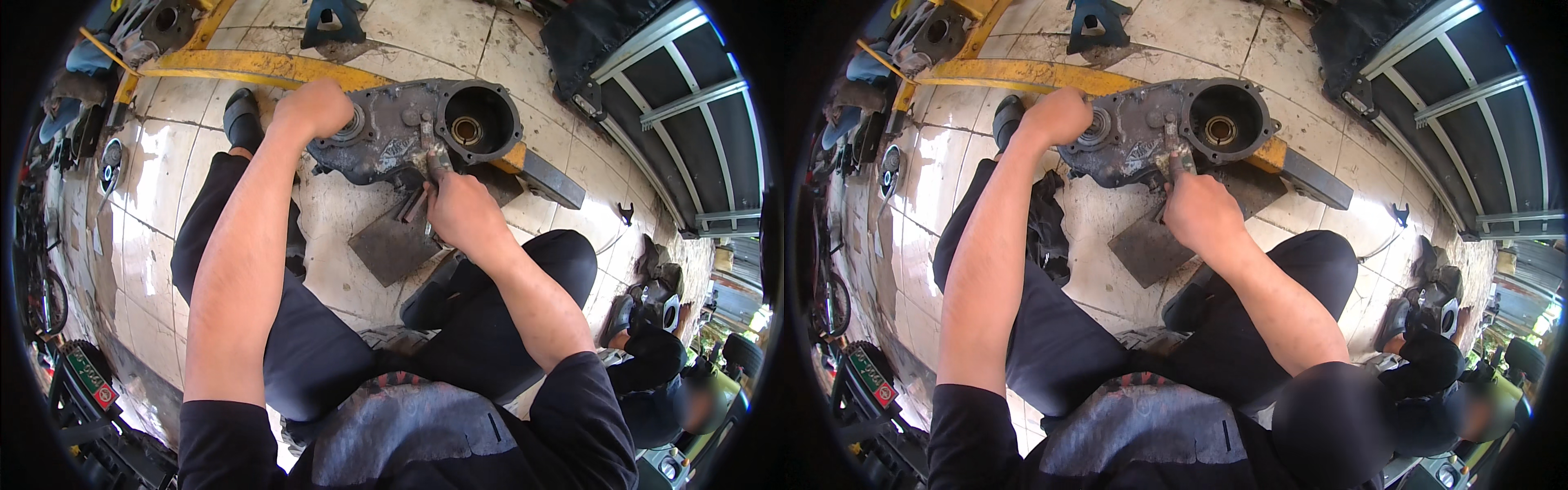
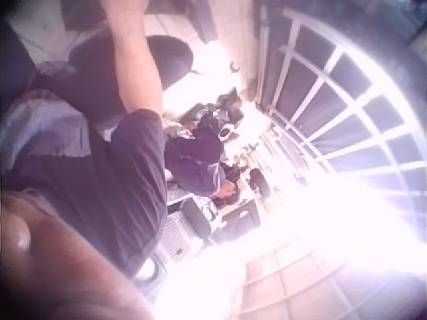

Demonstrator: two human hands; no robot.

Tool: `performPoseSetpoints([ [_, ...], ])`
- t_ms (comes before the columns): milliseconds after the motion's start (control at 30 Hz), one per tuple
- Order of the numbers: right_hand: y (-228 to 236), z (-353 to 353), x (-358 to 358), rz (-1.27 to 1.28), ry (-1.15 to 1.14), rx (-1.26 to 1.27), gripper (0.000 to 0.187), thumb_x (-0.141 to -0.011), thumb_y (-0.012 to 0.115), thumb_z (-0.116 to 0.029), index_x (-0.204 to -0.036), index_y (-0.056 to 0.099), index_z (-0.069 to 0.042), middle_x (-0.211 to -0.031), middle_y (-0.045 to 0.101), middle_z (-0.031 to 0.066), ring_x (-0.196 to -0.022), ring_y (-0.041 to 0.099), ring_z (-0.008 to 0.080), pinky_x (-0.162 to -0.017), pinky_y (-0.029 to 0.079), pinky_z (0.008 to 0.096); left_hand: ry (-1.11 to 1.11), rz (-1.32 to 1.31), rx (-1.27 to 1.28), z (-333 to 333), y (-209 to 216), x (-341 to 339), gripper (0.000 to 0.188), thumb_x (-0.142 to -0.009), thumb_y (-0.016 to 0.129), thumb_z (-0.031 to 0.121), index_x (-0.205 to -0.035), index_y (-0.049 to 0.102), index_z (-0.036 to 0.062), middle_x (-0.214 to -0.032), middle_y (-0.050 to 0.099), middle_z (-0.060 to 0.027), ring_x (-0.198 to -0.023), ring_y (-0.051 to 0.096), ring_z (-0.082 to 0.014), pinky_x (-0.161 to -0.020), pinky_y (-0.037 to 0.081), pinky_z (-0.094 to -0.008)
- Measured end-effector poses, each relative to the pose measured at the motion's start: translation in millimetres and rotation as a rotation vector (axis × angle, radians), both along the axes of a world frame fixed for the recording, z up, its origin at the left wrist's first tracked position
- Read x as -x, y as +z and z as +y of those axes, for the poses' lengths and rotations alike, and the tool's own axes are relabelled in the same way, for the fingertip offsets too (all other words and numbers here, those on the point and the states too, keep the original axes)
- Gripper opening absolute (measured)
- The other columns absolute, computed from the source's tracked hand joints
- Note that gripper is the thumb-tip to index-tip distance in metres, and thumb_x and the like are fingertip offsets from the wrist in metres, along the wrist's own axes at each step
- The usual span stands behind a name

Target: The person sits on the floor and uses a scraper to remove grime and residue from a disassembled engine casing. They repeatedly scrape the surface and wipe the debris with a rag.

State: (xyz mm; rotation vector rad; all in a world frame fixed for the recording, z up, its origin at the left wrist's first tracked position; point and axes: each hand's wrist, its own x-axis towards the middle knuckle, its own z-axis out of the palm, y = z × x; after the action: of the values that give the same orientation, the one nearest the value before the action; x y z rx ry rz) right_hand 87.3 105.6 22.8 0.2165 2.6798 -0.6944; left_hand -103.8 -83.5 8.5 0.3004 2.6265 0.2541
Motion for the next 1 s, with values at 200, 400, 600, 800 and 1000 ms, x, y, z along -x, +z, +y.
performPoseSetpoints([
  [200, -7.4, 2.3, 5.4, 0.077, 0.013, 0.006, 0.041, -0.098, 0.051, -0.019, -0.133, 0.059, 0.000, -0.086, 0.069, 0.0317, -0.087, 0.069, 0.0495, -0.079, 0.055, 0.0562, -0.006, -0.023, -0.006, -1.1, 1.9, 3.4, 0.041, -0.086, 0.050, 0.021, -0.113, 0.073, 0.0011, -0.123, 0.069, -0.0229, -0.115, 0.066, -0.0389, -0.097, 0.052, -0.0466],
  [400, 18.3, -5.6, 0.7, -0.071, 0.031, 0.023, 0.039, -0.099, 0.054, -0.019, -0.131, 0.063, 0.000, -0.088, 0.067, 0.0326, -0.090, 0.065, 0.0509, -0.084, 0.052, 0.0556, 0.006, -0.002, -0.006, -0.2, 3.0, 3.2, 0.041, -0.084, 0.051, 0.021, -0.112, 0.074, 0.0012, -0.122, 0.070, -0.0234, -0.115, 0.066, -0.0389, -0.096, 0.052, -0.0465],
  [600, 19.9, -4.3, -3.5, -0.076, 0.070, 0.016, 0.035, -0.098, 0.053, -0.020, -0.124, 0.064, 0.001, -0.091, 0.071, 0.0293, -0.090, 0.069, 0.0486, -0.081, 0.055, 0.0556, -0.012, 0.015, -0.011, 0.2, 3.1, -0.3, 0.041, -0.091, 0.048, 0.024, -0.113, 0.072, -0.0017, -0.118, 0.069, -0.0262, -0.114, 0.066, -0.0402, -0.098, 0.052, -0.0469],
  [800, 24.0, -3.0, -1.5, -0.090, 0.029, 0.015, 0.033, -0.098, 0.054, -0.020, -0.121, 0.065, 0.001, -0.091, 0.070, 0.0289, -0.089, 0.068, 0.0489, -0.081, 0.055, 0.0551, 0.013, 0.015, -0.026, 1.1, 4.2, -2.6, 0.040, -0.086, 0.051, 0.021, -0.112, 0.074, 0.0003, -0.121, 0.070, -0.0229, -0.114, 0.067, -0.0392, -0.095, 0.052, -0.0473],
  [1000, 19.9, -6.8, -9.4, -0.031, 0.034, -0.023, 0.034, -0.097, 0.055, -0.020, -0.120, 0.066, 0.001, -0.093, 0.071, 0.0273, -0.088, 0.069, 0.0476, -0.079, 0.056, 0.0549, -0.005, 0.040, -0.020, 1.7, 2.8, -4.0, 0.039, -0.086, 0.053, 0.023, -0.111, 0.074, 0.0011, -0.120, 0.070, -0.0229, -0.114, 0.067, -0.0392, -0.095, 0.052, -0.0473],
])
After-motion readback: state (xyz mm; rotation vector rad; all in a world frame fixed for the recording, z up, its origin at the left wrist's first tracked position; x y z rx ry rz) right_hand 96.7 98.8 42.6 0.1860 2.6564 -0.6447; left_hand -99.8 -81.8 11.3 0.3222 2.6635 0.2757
